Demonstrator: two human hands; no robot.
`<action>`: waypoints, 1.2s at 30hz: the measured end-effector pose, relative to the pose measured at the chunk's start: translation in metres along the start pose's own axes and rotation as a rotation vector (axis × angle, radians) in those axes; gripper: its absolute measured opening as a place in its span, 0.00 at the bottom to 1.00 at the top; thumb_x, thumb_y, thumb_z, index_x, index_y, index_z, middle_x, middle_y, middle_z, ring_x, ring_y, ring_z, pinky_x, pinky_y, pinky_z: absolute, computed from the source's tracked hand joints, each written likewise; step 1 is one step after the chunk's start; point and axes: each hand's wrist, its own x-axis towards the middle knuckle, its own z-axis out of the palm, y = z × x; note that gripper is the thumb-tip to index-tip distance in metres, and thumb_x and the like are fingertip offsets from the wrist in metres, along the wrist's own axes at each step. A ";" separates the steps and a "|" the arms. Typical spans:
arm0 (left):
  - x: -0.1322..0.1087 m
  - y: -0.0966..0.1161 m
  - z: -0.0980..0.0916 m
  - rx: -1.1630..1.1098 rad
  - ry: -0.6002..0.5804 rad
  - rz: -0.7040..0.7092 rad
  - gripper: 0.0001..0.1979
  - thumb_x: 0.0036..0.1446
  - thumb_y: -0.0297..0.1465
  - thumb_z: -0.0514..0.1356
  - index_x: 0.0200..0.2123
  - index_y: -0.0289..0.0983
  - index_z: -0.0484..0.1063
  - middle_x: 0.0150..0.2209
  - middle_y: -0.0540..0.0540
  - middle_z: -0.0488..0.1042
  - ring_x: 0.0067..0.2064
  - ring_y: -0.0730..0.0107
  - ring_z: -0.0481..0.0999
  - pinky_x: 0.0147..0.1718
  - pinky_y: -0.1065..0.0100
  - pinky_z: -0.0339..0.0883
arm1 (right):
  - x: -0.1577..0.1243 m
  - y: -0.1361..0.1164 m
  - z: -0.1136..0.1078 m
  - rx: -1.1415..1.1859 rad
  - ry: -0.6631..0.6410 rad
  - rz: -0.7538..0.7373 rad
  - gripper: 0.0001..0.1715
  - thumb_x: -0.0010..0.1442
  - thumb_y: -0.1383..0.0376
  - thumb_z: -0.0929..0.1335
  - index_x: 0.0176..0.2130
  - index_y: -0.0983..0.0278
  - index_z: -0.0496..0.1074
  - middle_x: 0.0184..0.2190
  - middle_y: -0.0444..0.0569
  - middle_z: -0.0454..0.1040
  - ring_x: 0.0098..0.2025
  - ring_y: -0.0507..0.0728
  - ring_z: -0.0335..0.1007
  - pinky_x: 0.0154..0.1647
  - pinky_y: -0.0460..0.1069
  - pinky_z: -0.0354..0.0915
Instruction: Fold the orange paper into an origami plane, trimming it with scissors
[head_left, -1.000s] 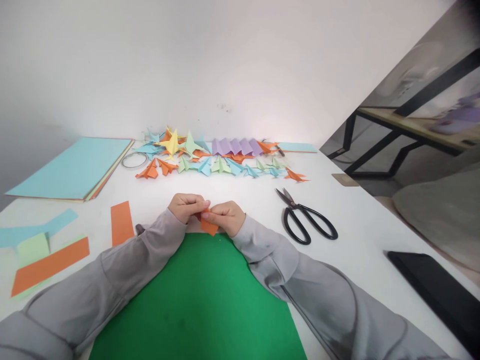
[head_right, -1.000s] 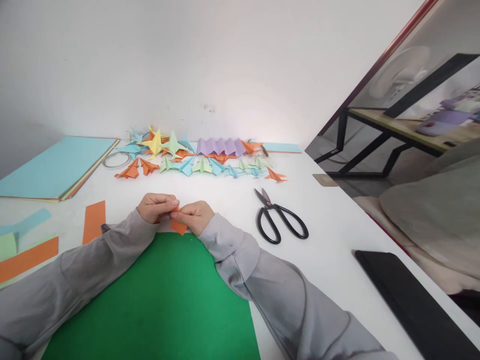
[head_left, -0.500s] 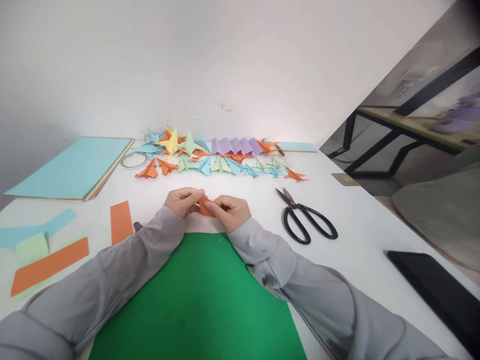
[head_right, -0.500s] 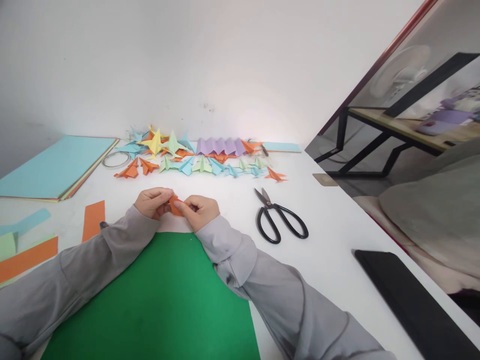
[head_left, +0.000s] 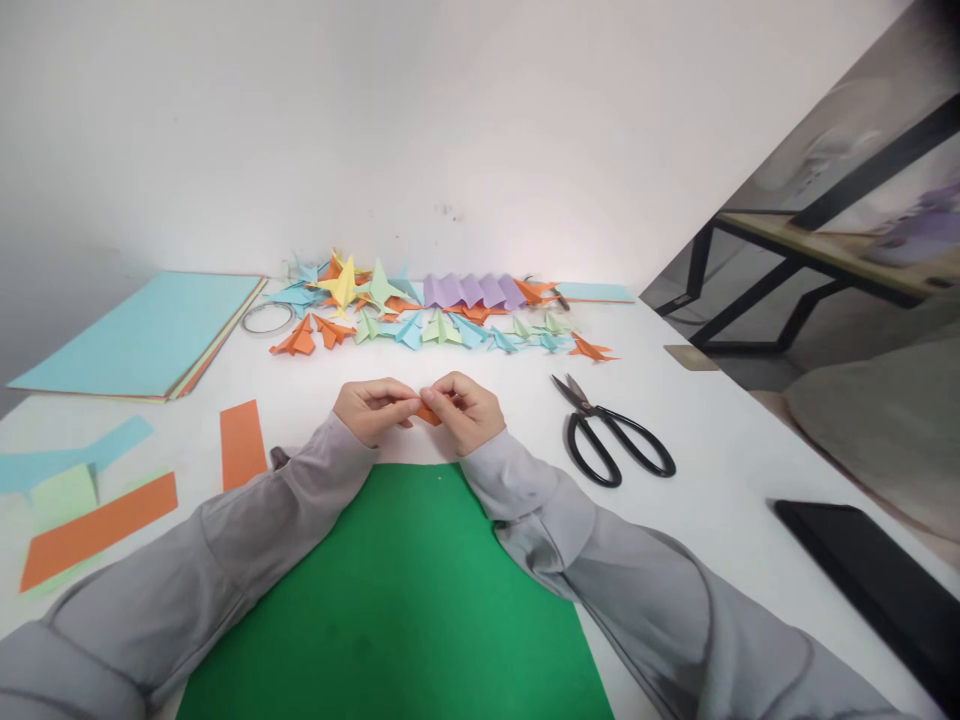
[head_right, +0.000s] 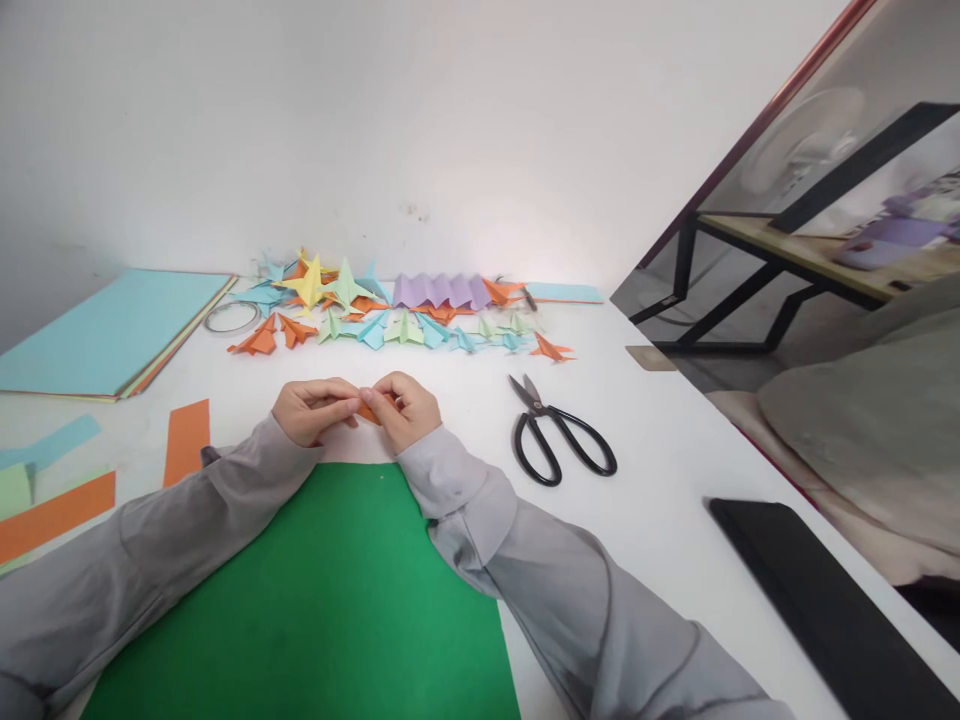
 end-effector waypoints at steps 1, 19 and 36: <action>0.000 0.000 0.000 0.024 -0.012 0.012 0.09 0.38 0.34 0.68 0.23 0.33 0.77 0.23 0.47 0.74 0.21 0.76 0.70 0.20 0.73 0.68 | 0.000 -0.001 0.000 -0.017 -0.015 -0.011 0.14 0.54 0.56 0.65 0.24 0.63 0.66 0.22 0.44 0.66 0.24 0.50 0.58 0.25 0.46 0.56; -0.001 0.006 0.000 0.072 0.061 -0.061 0.13 0.36 0.38 0.68 0.17 0.34 0.72 0.16 0.51 0.69 0.17 0.78 0.65 0.16 0.73 0.59 | 0.004 0.002 0.003 0.231 0.017 0.193 0.21 0.43 0.51 0.71 0.21 0.65 0.66 0.16 0.42 0.66 0.19 0.48 0.57 0.19 0.45 0.55; 0.001 -0.005 -0.005 0.262 0.075 0.290 0.04 0.42 0.31 0.65 0.25 0.37 0.78 0.27 0.45 0.73 0.27 0.72 0.71 0.18 0.73 0.64 | 0.004 0.004 -0.001 0.117 0.024 -0.170 0.03 0.48 0.64 0.71 0.26 0.62 0.73 0.28 0.47 0.69 0.31 0.53 0.66 0.26 0.47 0.64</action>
